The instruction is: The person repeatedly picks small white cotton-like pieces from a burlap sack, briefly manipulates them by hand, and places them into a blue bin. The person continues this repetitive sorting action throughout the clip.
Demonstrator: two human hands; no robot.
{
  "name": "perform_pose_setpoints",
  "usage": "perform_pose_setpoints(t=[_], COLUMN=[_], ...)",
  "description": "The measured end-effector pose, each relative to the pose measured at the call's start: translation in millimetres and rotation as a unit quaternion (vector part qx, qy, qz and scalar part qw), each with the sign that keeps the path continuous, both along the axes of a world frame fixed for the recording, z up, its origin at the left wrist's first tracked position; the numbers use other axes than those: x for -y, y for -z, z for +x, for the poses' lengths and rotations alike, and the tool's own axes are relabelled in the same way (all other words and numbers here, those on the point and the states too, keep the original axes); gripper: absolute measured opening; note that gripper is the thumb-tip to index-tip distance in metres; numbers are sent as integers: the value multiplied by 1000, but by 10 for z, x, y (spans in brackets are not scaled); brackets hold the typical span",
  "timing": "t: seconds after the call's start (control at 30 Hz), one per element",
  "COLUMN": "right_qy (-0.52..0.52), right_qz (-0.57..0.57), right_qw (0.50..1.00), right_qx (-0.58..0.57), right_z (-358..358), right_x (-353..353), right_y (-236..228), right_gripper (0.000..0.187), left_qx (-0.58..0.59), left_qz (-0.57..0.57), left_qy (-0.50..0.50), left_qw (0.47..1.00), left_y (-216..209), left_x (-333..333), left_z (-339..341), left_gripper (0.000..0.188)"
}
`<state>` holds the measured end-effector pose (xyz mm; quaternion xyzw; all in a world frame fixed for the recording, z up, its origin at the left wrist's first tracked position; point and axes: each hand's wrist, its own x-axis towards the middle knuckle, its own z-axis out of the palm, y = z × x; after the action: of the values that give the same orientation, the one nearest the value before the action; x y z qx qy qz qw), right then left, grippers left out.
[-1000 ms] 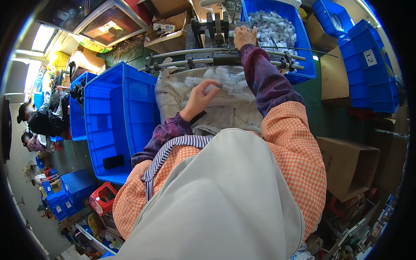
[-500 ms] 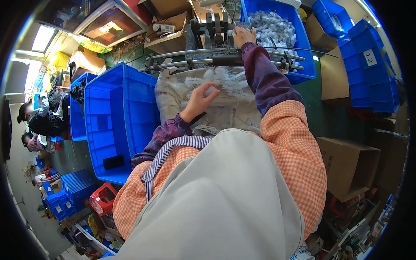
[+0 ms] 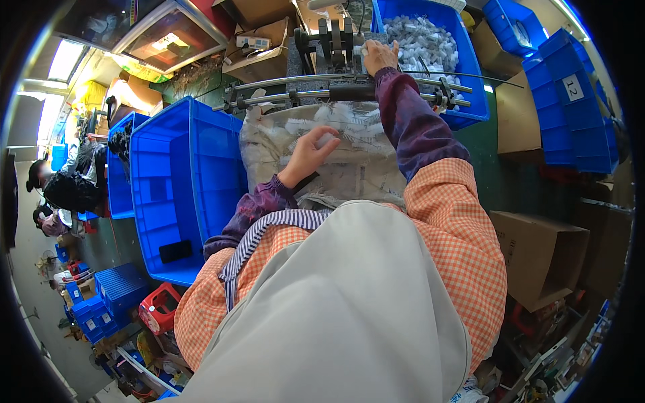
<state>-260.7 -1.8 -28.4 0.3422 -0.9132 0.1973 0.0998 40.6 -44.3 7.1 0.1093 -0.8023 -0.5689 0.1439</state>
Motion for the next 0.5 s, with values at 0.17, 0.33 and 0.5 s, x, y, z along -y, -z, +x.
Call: perform_pose_setpoints(t=[0.17,0.33,0.5], right_qy=[32,-3,-12], right_qz=[19,24,20], right_qw=[999,999,1000], right_qx=[-32,-22,22], right_z=[-16,4,-70], right_x=[12,4,-5], right_y=[37,11,52], right_gripper=[13,13,15], left_qx=[67,51,52], left_qz=[38,25,26], left_qy=[1,-3,3], left_qw=[997,998,998], left_y=[-133,-118,-98], left_x=[-11,-9,-22], left_z=[15,24,19], left_gripper=[24,24,23])
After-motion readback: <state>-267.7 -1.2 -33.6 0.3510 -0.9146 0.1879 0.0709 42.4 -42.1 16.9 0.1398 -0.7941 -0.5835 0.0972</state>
